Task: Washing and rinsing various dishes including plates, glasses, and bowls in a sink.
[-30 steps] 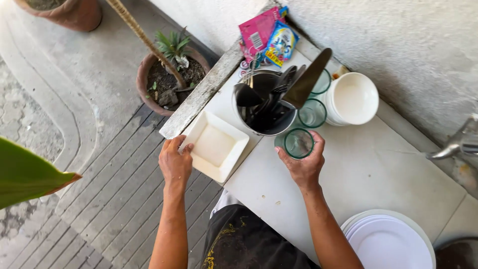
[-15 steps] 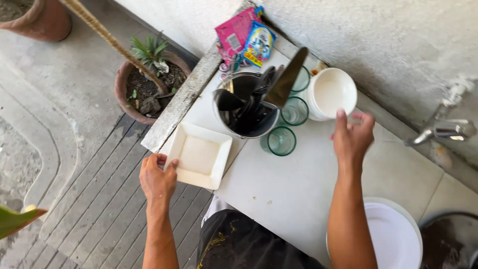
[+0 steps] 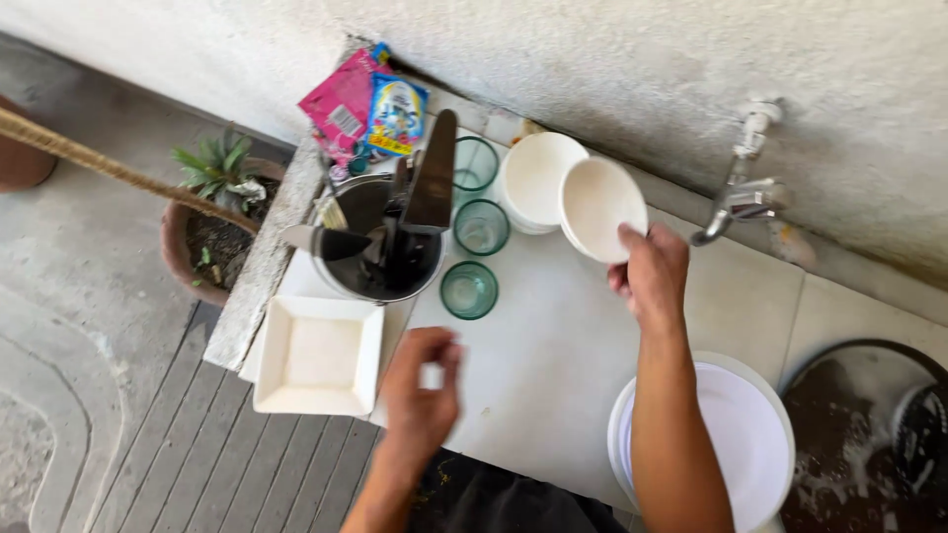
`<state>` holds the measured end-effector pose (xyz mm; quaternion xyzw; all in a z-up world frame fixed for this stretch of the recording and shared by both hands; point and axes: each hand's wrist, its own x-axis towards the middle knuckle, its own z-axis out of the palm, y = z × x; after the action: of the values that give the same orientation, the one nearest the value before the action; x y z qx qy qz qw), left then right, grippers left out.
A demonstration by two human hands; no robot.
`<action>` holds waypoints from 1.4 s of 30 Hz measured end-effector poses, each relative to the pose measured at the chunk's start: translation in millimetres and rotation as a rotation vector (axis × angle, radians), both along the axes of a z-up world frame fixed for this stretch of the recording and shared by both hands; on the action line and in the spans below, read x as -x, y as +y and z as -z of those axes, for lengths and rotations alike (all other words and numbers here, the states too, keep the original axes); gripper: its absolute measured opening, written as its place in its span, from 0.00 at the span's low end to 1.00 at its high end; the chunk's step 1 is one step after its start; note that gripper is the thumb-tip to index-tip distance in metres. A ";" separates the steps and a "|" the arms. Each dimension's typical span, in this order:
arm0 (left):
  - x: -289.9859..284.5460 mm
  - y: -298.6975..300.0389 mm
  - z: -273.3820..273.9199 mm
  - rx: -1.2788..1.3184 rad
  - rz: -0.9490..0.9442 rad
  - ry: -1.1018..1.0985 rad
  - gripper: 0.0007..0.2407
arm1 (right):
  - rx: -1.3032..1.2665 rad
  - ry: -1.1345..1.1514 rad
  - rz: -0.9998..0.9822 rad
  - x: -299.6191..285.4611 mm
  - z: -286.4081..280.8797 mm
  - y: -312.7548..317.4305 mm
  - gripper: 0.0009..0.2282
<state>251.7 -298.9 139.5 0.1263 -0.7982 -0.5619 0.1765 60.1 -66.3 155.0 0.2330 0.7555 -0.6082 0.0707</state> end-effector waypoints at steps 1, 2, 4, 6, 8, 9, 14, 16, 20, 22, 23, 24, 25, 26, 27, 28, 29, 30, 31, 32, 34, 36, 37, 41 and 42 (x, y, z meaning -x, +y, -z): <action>16.2 23.2 0.6 -0.003 0.014 0.003 0.07 | -0.003 0.003 0.014 -6.3 12.9 18.3 0.09; 31.8 46.8 1.0 -0.162 0.180 -0.007 0.12 | 0.098 -0.044 0.035 -12.9 25.9 36.6 0.08; 71.0 97.4 25.1 -0.322 0.355 -0.022 0.17 | 0.200 -0.089 0.065 -22.9 52.0 70.3 0.07; 117.7 151.0 73.8 -0.500 0.439 -0.232 0.32 | 0.400 -0.168 0.124 -29.4 78.8 100.3 0.05; 164.5 175.6 57.7 -0.630 0.438 -0.391 0.32 | 0.332 -0.138 0.154 -31.3 73.5 95.4 0.05; 188.8 189.7 48.7 -0.763 0.434 -0.555 0.33 | 0.260 -0.112 0.184 -31.4 69.6 94.3 0.05; 225.0 235.5 116.1 -0.816 0.254 -0.462 0.19 | -0.597 0.156 0.037 -39.6 41.2 85.0 0.19; 228.4 240.6 123.2 -0.792 0.220 -0.340 0.17 | -0.917 0.392 -0.120 -36.9 49.4 95.3 0.24; 226.2 240.7 116.9 -0.552 0.234 -0.356 0.17 | -1.046 0.428 -0.747 -16.8 54.8 106.2 0.34; 226.1 241.2 116.1 -0.437 0.257 -0.281 0.16 | -1.089 0.238 -0.846 -9.4 64.1 113.6 0.38; 230.2 236.5 109.2 -0.386 0.238 -0.294 0.16 | -0.921 0.297 -0.902 -5.0 71.0 117.2 0.35; 234.3 231.0 102.2 -0.335 0.219 -0.307 0.16 | -0.751 0.357 -0.952 -0.6 77.8 119.8 0.32; 236.7 233.9 114.2 -0.333 0.221 -0.308 0.16 | -0.749 0.357 -0.949 -0.1 72.4 120.9 0.32; 239.1 236.0 126.3 -0.375 0.228 -0.331 0.16 | -0.821 0.359 -0.964 0.4 67.1 121.4 0.33; 239.8 236.2 139.0 -0.413 0.236 -0.358 0.16 | -0.889 0.359 -0.976 -0.8 62.8 120.2 0.33; 235.2 236.0 128.7 -0.407 0.238 -0.361 0.16 | -0.884 0.359 -0.972 -1.5 64.2 120.1 0.33; 234.3 235.7 118.0 -0.389 0.242 -0.367 0.16 | -0.932 0.404 -0.965 1.9 65.2 120.1 0.26; 233.4 234.8 107.3 -0.370 0.247 -0.373 0.16 | -0.979 0.449 -0.957 5.5 66.3 119.3 0.20; 234.1 232.9 104.5 -0.370 0.237 -0.376 0.16 | -0.974 0.450 -0.967 3.3 66.1 122.2 0.20; 234.6 230.9 102.0 -0.545 0.252 -0.432 0.16 | -0.875 0.474 -0.961 1.0 66.3 125.0 0.19; 233.4 227.3 119.0 -0.716 0.264 -0.483 0.16 | -0.773 0.500 -0.952 -2.1 66.7 131.2 0.19; 238.3 229.6 150.7 -1.067 0.496 -0.217 0.14 | -0.736 0.290 -0.864 3.3 58.6 142.6 0.15; 238.7 226.2 148.8 -1.069 0.496 -0.220 0.14 | -0.736 0.287 -0.863 4.9 64.2 148.7 0.15; 241.6 226.4 130.1 -0.900 0.473 -0.307 0.17 | 0.128 0.243 -0.488 20.8 94.5 179.1 0.15; 242.7 229.5 122.6 -0.878 0.472 -0.311 0.17 | 0.353 0.290 -0.359 27.4 104.1 187.4 0.14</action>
<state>9.1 -69.4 17.0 0.0872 -0.5110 -0.8427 -0.1454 32.7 121.1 50.9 -0.0098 0.6693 -0.7351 0.1079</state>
